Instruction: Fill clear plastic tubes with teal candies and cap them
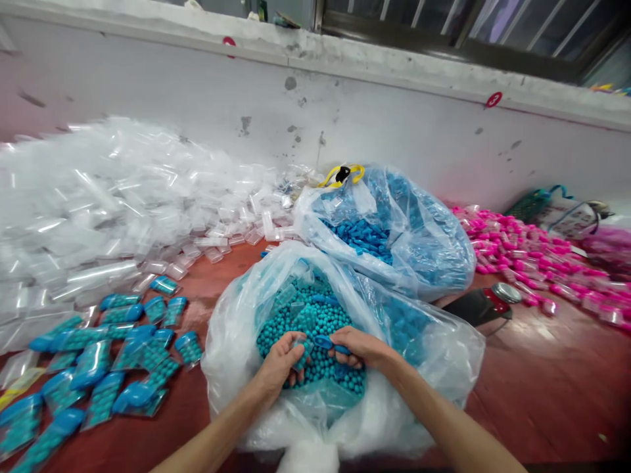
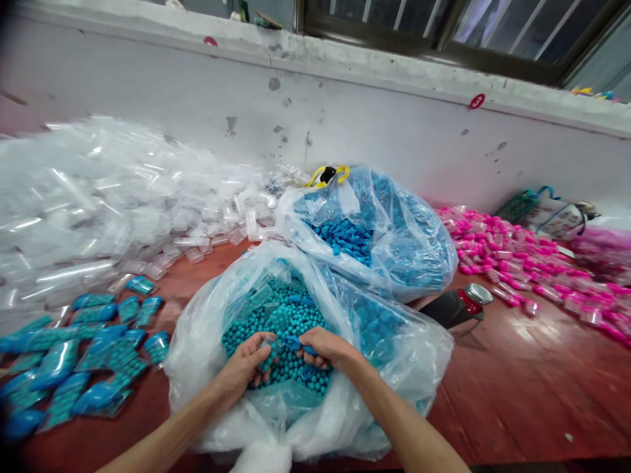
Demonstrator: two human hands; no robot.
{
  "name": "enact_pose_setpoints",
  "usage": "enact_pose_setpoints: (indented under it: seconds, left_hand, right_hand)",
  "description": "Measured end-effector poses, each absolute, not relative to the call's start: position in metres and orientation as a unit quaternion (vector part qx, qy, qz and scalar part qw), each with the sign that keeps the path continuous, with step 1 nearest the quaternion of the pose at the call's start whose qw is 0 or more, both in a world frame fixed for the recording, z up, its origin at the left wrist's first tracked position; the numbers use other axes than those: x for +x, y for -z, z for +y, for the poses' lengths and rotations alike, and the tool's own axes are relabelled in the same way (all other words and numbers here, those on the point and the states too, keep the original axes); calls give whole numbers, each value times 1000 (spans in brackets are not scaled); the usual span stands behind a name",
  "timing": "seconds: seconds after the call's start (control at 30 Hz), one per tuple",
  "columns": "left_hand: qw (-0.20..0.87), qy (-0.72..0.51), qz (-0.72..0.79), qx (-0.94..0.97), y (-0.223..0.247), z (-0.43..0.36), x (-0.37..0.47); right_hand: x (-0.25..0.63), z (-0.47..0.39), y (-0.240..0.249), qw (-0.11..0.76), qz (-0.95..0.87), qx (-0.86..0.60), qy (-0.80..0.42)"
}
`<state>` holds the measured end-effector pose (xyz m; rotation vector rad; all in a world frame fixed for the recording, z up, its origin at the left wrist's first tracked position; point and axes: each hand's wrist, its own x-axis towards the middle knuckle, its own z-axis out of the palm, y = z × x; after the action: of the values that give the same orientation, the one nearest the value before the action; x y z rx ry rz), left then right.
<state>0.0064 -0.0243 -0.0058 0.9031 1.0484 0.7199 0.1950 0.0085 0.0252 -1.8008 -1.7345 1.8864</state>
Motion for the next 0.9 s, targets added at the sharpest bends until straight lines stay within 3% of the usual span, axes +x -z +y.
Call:
enact_pose_setpoints:
  seconds: [0.13, 0.3, 0.37, 0.53, 0.63, 0.9]
  left_hand:
    - [707, -311, 472, 425, 6, -25, 8]
    - [710, -305, 459, 438, 4, -26, 8]
    - [711, -309, 457, 437, 4, -26, 8]
    - [703, -321, 480, 415, 7, -25, 9]
    - [697, -309, 495, 418, 8, -24, 10]
    - [726, -321, 459, 399, 7, -26, 7]
  right_hand:
    - [197, 6, -25, 84, -449, -537, -709]
    - [189, -1, -29, 120, -513, -532, -662]
    - [185, -4, -31, 123, -590, -546, -582]
    - [181, -10, -24, 69, -736, -633, -230]
    - [178, -9, -18, 1, -715, -682, -155]
    - [184, 6, -18, 26, -661, -625, -414]
